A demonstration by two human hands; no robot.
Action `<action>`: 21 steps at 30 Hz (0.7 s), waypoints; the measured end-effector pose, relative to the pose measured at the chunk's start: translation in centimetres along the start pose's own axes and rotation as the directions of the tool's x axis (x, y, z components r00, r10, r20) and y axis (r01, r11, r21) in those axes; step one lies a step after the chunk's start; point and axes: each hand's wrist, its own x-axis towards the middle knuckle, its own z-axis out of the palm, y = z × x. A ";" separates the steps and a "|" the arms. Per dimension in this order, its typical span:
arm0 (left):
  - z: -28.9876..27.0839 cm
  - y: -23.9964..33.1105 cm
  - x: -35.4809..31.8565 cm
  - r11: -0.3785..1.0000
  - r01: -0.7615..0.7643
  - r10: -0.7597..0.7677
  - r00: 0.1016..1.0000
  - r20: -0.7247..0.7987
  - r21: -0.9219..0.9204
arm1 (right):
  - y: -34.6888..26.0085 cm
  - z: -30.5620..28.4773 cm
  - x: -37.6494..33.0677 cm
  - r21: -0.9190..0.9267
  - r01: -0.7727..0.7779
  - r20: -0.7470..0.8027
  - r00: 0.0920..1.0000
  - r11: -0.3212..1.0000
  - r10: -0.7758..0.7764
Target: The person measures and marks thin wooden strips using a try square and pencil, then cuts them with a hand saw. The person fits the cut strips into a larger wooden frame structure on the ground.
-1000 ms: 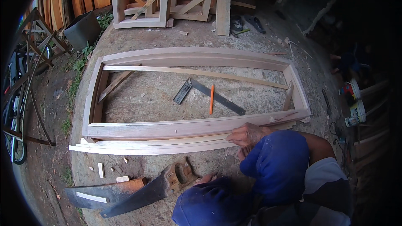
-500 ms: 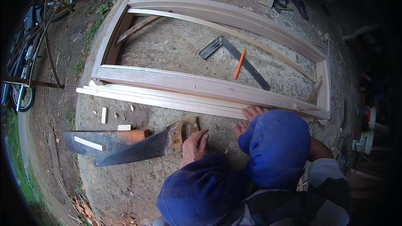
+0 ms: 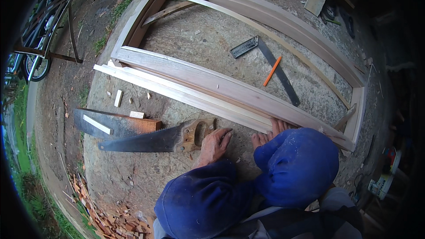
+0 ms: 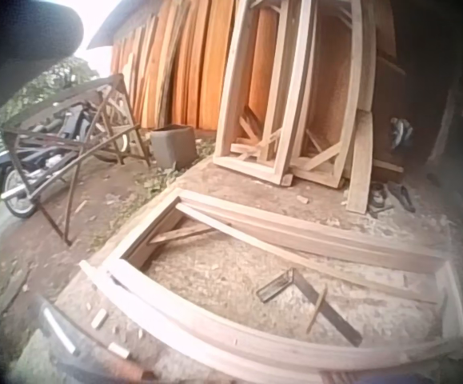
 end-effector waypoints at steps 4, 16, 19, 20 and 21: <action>0.2 -0.4 0.7 0.998 0.049 -0.051 0.998 0.037 0.036 | 0.4 -0.6 0.6 -0.025 0.073 0.049 0.996 0.997 -0.072; 0.1 -0.5 2.6 0.997 0.019 -0.020 1.000 0.018 0.071 | 0.4 -1.2 0.7 0.140 0.157 -0.042 0.987 0.978 -0.153; 0.0 -1.0 2.4 0.988 0.063 -0.068 0.997 0.026 0.138 | -0.4 -1.7 0.4 0.178 0.153 -0.107 0.985 0.972 -0.135; 0.0 -1.3 2.4 0.961 -0.032 0.028 0.999 0.018 0.273 | -0.7 -1.9 0.3 0.197 0.130 -0.102 0.989 0.972 -0.111; 0.0 -1.7 2.6 0.907 -0.128 0.134 0.991 0.012 0.402 | -0.9 -2.2 0.3 0.154 0.171 -0.110 0.982 0.973 -0.155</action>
